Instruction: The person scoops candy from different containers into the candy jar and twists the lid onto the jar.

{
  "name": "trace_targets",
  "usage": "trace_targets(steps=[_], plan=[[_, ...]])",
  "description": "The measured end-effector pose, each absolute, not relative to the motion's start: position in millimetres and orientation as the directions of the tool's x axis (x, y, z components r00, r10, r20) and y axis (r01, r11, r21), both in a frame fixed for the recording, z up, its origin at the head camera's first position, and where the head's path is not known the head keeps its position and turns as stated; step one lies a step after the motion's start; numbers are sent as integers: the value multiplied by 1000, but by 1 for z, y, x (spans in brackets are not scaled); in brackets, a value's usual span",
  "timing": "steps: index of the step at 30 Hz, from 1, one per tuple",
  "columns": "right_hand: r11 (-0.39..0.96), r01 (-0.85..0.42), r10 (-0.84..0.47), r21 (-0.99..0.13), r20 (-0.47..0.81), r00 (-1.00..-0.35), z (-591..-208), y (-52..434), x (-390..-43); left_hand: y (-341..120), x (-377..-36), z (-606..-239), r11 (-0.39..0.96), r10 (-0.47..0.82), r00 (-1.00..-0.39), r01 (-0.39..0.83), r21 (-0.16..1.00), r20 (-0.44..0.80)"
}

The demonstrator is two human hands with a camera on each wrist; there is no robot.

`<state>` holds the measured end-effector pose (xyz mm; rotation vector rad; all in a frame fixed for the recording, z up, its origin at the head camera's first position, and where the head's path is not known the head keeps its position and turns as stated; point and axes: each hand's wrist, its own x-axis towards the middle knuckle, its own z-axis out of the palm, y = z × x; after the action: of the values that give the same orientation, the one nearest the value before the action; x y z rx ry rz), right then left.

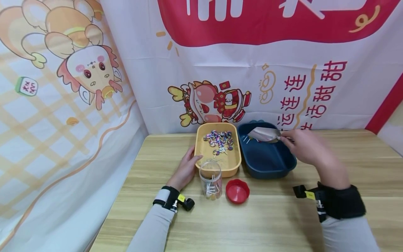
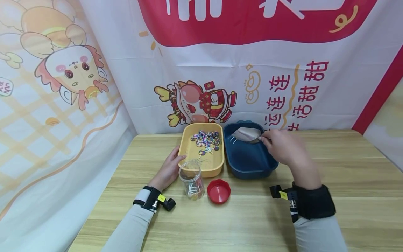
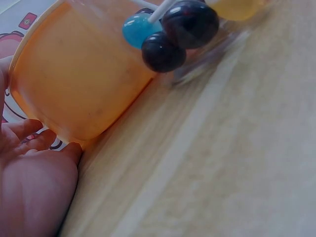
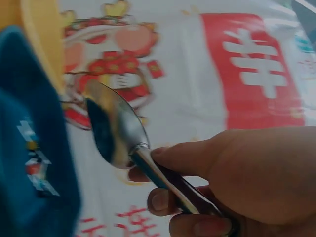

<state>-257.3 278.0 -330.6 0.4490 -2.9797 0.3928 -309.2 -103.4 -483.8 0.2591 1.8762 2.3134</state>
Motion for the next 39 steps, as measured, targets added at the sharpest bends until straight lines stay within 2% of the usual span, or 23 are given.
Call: trace_targets(steps=[15, 21, 29, 39], plan=[[918, -280, -267, -280, 83, -960, -392, 250, -293, -103, -309, -485, -202, 235, -971, -8, 979, 40], [925, -220, -228, -309, 11, -974, -400, 248, -297, -103, -308, -484, -208, 226, -973, -4, 978, 44], [941, -171, -184, -293, -17, -983, -402, 248, -299, -103, -309, -485, -208, 224, -974, -8, 978, 40], [961, -171, -160, -216, 68, -985, -406, 242, -295, -103, -307, -484, -205, 224, -974, -7, 979, 40]])
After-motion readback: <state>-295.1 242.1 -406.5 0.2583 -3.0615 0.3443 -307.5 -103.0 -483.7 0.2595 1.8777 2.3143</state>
